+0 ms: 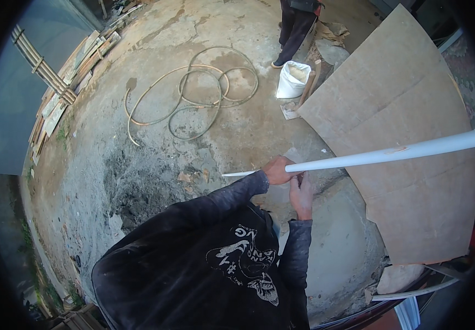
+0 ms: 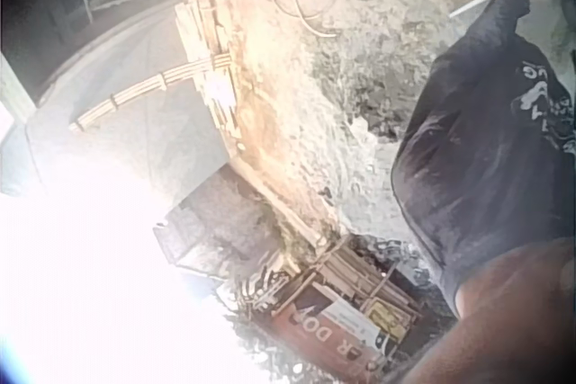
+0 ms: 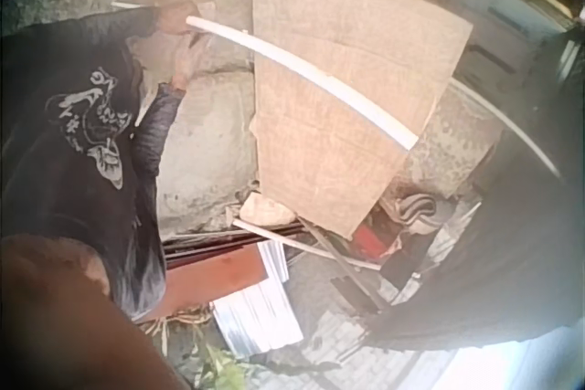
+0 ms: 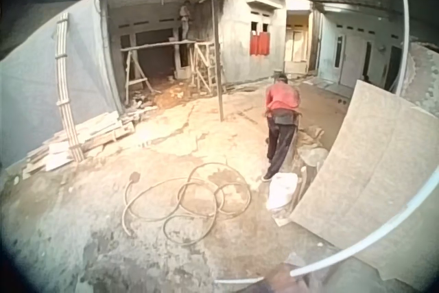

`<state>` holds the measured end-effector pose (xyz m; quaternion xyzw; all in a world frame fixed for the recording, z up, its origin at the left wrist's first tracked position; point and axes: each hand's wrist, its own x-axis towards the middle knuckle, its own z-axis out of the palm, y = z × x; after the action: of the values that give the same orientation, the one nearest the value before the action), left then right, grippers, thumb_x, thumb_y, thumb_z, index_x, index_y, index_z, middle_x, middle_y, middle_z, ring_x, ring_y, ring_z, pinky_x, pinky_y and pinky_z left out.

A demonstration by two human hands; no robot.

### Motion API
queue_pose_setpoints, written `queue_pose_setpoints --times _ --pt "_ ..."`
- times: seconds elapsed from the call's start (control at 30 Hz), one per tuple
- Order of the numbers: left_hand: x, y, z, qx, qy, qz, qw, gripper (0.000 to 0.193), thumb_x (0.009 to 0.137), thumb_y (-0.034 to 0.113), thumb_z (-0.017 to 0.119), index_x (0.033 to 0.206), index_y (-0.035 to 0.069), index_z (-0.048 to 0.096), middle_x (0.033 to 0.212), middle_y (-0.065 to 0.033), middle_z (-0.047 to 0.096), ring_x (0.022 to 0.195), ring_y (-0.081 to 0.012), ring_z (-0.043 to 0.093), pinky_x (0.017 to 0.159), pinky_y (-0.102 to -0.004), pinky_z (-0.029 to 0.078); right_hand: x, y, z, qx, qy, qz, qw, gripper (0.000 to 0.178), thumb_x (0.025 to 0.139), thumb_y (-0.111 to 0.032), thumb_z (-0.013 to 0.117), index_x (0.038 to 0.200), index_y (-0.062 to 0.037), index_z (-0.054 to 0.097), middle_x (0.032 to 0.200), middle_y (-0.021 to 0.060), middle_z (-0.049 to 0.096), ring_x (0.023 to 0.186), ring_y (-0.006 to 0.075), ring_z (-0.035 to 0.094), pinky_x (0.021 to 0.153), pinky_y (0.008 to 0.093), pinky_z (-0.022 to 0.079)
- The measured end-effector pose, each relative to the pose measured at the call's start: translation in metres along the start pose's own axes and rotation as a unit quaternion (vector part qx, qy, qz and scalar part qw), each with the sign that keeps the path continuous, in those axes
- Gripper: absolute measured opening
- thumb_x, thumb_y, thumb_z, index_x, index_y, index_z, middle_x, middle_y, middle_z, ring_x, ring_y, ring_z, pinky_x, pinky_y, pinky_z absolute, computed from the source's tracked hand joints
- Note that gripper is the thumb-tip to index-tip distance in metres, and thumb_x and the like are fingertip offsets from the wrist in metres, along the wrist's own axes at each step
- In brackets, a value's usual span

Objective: Cutting and fitting PVC conduit/pipes into a wall groove for electrical or plumbing installation.

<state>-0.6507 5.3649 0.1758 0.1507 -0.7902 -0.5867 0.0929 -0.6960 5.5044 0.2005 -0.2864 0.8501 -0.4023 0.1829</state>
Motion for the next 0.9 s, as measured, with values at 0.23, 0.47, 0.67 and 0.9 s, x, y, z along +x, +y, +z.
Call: queue_pose_setpoints --times 0.23,0.47,0.67,0.9 --pt "-0.008 -0.004 -0.003 0.087 0.023 -0.047 0.995 0.032 0.081 0.036 0.063 0.077 0.005 0.071 0.071 -0.0224 0.063 0.069 -0.0396 0.063 0.062 -0.0427 0.05 -0.021 0.002 0.039 -0.013 0.121 0.013 0.993 0.026 0.095 -0.02 0.048 0.082 0.0027 0.055 0.067 0.0192 0.052 0.062 0.0263 0.053 0.06 0.0406 0.04" --pt "-0.004 -0.033 0.017 0.14 0.048 -0.062 0.987 0.032 0.082 0.037 0.061 0.079 0.007 0.07 0.075 -0.0215 0.064 0.073 -0.0407 0.062 0.066 -0.0446 0.051 -0.047 0.013 0.047 0.1 0.184 0.057 0.976 0.044 0.098 -0.03 0.049 0.068 0.002 0.047 0.055 0.0061 0.038 0.055 0.0117 0.036 0.05 0.0322 0.033" --pt "0.001 -0.037 -0.022 0.141 0.118 -0.143 0.972 0.032 0.086 0.043 0.058 0.091 0.015 0.074 0.084 -0.0205 0.066 0.079 -0.0412 0.064 0.075 -0.047 0.051 -0.074 -0.02 0.013 0.282 0.297 0.083 0.908 0.047 0.099 -0.033 0.048 0.065 -0.0019 0.044 0.055 -0.002 0.038 0.053 0.0079 0.033 0.048 0.0274 0.03" --pt "0.015 0.006 -0.034 0.13 0.079 -0.113 0.982 0.037 0.089 0.043 0.059 0.088 0.008 0.072 0.073 -0.0142 0.067 0.074 -0.0313 0.067 0.07 -0.0393 0.05 -0.059 0.011 -0.003 0.371 0.229 0.276 0.856 0.039 0.096 -0.036 0.055 0.068 -0.008 0.053 0.055 -0.0058 0.042 0.048 0.0022 0.033 0.043 0.0227 0.026"
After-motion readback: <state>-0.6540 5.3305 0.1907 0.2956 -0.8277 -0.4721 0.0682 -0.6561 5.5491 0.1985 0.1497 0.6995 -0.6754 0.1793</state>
